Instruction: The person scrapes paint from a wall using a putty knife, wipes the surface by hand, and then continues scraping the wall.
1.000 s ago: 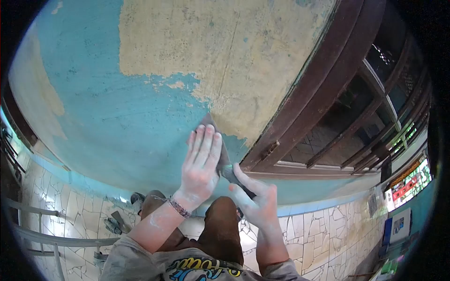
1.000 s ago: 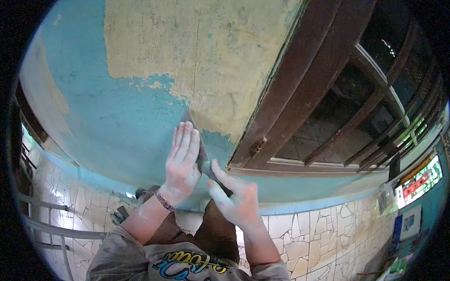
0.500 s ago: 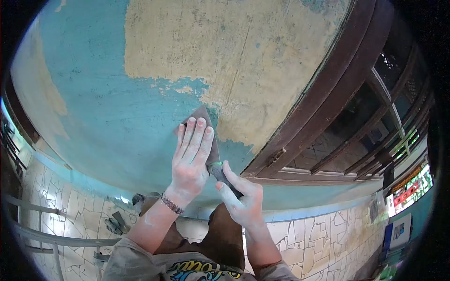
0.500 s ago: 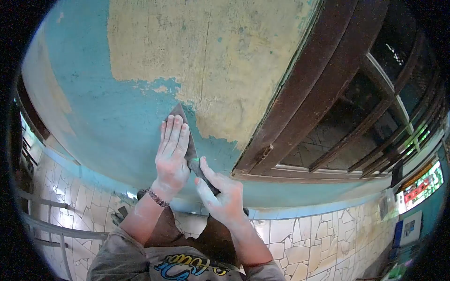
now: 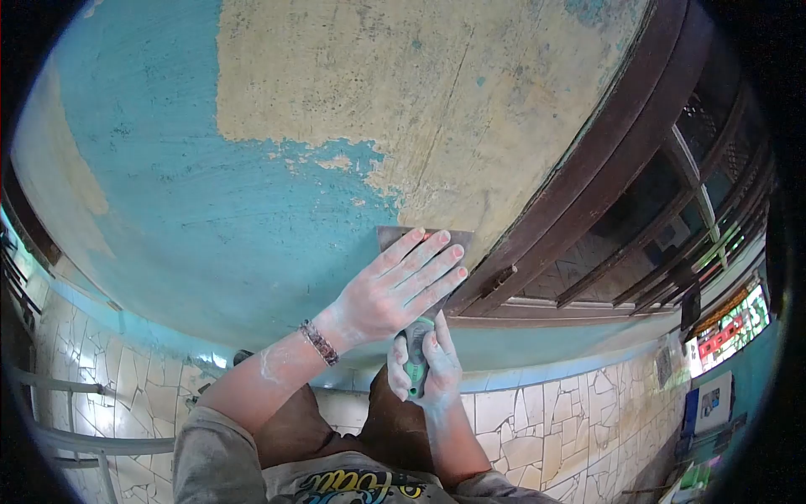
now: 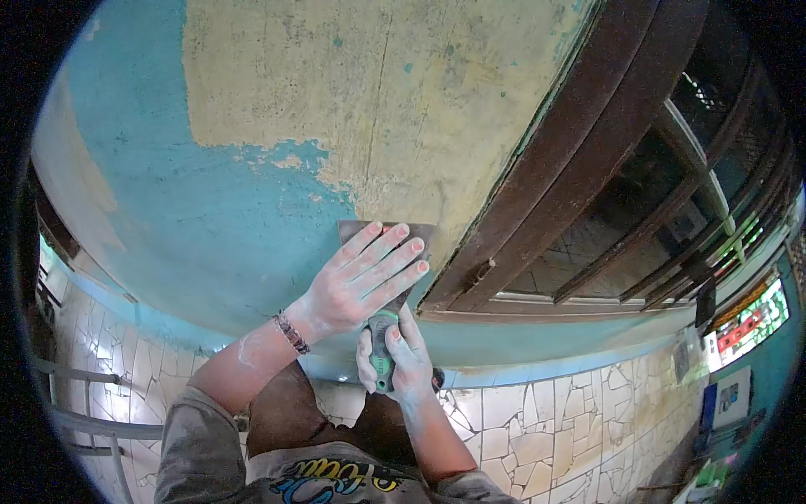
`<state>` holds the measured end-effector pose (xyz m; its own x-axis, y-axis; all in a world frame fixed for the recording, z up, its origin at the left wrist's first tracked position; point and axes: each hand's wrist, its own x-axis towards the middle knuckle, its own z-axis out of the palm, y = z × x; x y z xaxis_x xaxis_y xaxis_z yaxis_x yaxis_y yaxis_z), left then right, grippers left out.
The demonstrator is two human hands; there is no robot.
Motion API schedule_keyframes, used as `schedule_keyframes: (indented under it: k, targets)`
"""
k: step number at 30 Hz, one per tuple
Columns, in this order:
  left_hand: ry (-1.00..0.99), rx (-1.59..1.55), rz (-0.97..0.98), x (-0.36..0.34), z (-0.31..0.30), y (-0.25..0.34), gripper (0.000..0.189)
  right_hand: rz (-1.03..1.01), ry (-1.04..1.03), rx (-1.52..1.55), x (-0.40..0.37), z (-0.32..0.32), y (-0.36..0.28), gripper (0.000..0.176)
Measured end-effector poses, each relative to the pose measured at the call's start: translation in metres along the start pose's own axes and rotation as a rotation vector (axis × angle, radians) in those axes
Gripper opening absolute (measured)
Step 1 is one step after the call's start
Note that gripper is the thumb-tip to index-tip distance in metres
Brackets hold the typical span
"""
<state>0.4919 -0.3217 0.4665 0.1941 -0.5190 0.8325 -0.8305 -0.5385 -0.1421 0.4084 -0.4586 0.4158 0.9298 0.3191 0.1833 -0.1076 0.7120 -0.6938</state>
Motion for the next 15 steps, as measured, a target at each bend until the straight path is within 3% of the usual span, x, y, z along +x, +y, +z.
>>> schedule_keyframes:
  k: [15]
  targets:
    - [0.140,0.036,0.038,0.017,0.001,-0.016,0.034,-0.072,0.023,-0.108,0.026,0.016,-0.008,0.056]
